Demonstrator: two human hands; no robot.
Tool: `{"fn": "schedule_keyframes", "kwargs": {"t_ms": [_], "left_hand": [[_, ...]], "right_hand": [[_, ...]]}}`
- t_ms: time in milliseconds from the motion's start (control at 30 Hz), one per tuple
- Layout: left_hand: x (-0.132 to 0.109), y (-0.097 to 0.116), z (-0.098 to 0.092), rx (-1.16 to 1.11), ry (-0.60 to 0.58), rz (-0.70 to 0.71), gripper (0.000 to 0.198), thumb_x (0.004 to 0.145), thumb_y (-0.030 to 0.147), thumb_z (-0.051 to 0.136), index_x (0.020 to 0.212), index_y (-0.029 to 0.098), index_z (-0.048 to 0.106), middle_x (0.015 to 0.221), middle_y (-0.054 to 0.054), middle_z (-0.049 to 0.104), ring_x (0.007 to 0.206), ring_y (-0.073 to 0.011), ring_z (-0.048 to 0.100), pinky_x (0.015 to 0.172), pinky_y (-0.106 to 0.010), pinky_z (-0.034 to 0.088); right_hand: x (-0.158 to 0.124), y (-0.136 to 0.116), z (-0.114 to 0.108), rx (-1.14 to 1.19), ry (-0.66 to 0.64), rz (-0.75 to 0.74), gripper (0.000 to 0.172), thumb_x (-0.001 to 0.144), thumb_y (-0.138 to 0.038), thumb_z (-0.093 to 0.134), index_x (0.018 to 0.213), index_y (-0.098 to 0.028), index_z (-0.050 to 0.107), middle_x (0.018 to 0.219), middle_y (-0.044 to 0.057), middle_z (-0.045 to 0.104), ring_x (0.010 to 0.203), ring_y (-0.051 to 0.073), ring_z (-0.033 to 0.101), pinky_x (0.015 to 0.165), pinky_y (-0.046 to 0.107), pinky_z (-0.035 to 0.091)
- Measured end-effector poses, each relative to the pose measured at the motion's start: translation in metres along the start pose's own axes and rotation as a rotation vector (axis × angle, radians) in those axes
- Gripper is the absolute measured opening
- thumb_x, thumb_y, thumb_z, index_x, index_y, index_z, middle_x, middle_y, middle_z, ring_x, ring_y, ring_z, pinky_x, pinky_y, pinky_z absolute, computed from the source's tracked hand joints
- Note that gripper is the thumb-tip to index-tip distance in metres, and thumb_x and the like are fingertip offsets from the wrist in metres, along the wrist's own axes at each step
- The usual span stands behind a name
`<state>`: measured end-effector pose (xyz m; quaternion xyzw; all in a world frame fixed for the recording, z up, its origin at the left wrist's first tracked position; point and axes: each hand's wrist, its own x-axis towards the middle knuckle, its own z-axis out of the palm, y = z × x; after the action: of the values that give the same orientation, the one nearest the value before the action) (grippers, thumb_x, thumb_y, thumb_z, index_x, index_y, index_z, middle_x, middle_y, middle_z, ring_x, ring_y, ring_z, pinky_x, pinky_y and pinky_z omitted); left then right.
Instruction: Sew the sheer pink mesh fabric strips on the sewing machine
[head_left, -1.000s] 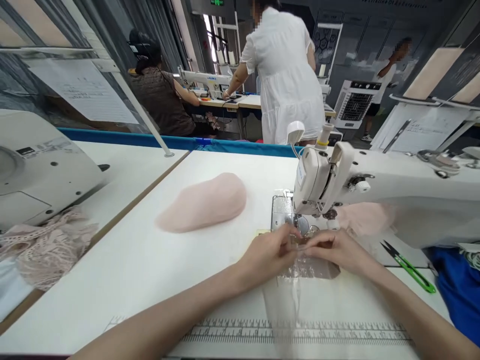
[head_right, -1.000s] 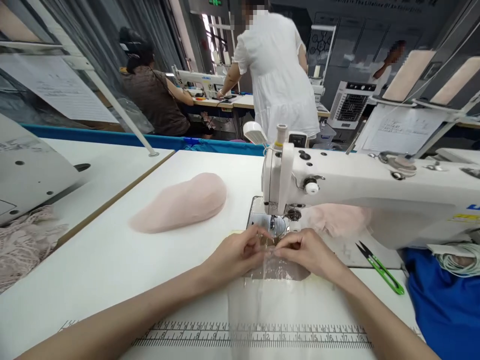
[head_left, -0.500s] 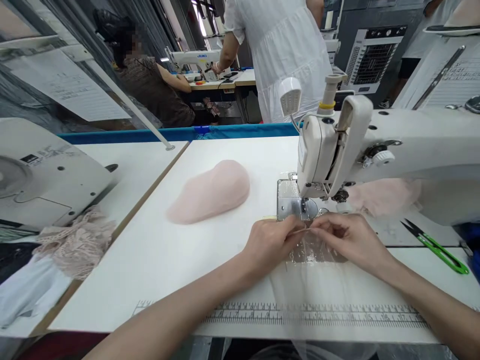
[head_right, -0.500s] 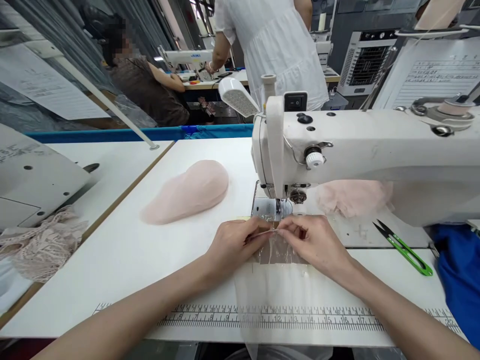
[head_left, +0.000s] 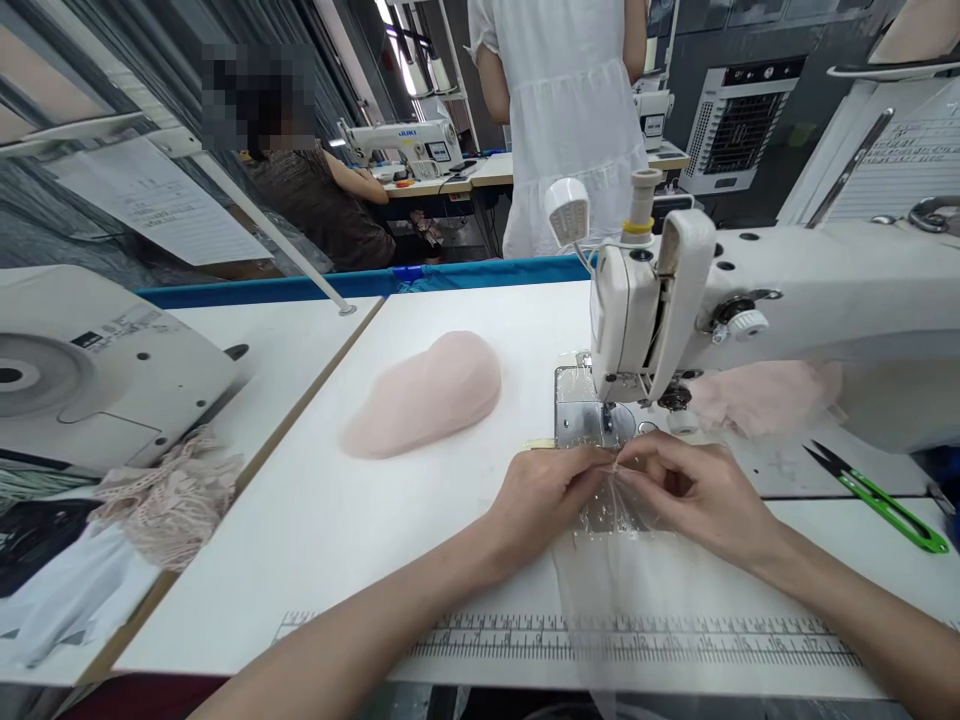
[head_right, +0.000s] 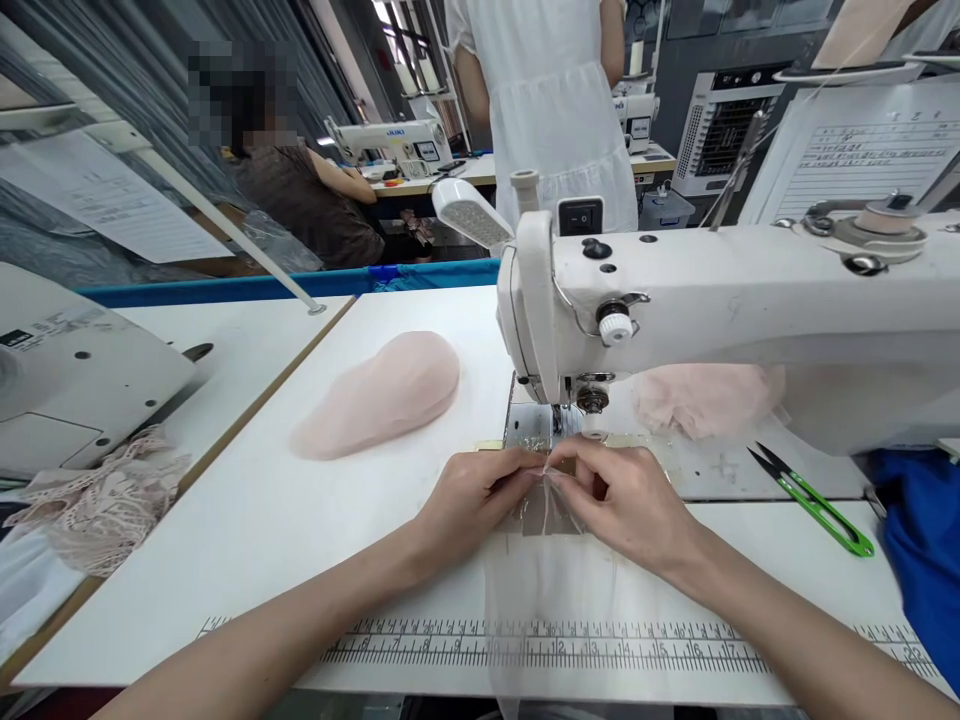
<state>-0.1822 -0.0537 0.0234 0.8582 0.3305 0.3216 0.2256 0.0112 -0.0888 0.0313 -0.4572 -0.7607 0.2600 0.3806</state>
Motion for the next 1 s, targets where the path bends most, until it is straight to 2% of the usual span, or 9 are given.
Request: {"fn": "schedule_keyframes", "kwargs": {"t_ms": [200,567,1000], "left_hand": [[-0.0003,-0.0015,0.0010,0.009,-0.003,0.004,0.015,0.092,0.020,0.051,0.094,0.018,0.066,0.073,0.002,0.069,0.058,-0.0076,0.061,0.052,-0.017,0.042],[-0.0008,-0.0013,0.0013,-0.029,-0.007,0.001,0.017,0.092,0.019,0.050,0.097,0.018,0.066,0.083,-0.001,0.072,0.065,-0.0097,0.065,0.057,-0.018,0.048],[-0.0007,-0.0015,0.0017,-0.026,0.008,0.011,0.016,0.092,0.018,0.050,0.096,0.018,0.066,0.082,0.000,0.072,0.065,-0.0099,0.066,0.056,-0.019,0.049]], "right_hand": [[-0.0020,0.0004,0.0007,-0.003,0.021,-0.029,0.013,0.090,-0.022,0.053,0.101,-0.020,0.059,0.055,-0.008,0.041,0.046,0.008,0.043,0.047,0.021,0.038],[-0.0012,0.0016,0.0007,0.044,-0.077,0.049,0.013,0.092,-0.027,0.050,0.102,-0.021,0.056,0.055,-0.007,0.046,0.047,0.009,0.045,0.048,0.022,0.039],[-0.0018,0.0028,0.0012,0.038,-0.090,0.060,0.013,0.093,-0.028,0.049,0.101,-0.021,0.056,0.054,-0.008,0.045,0.046,0.009,0.045,0.048,0.022,0.040]]}}
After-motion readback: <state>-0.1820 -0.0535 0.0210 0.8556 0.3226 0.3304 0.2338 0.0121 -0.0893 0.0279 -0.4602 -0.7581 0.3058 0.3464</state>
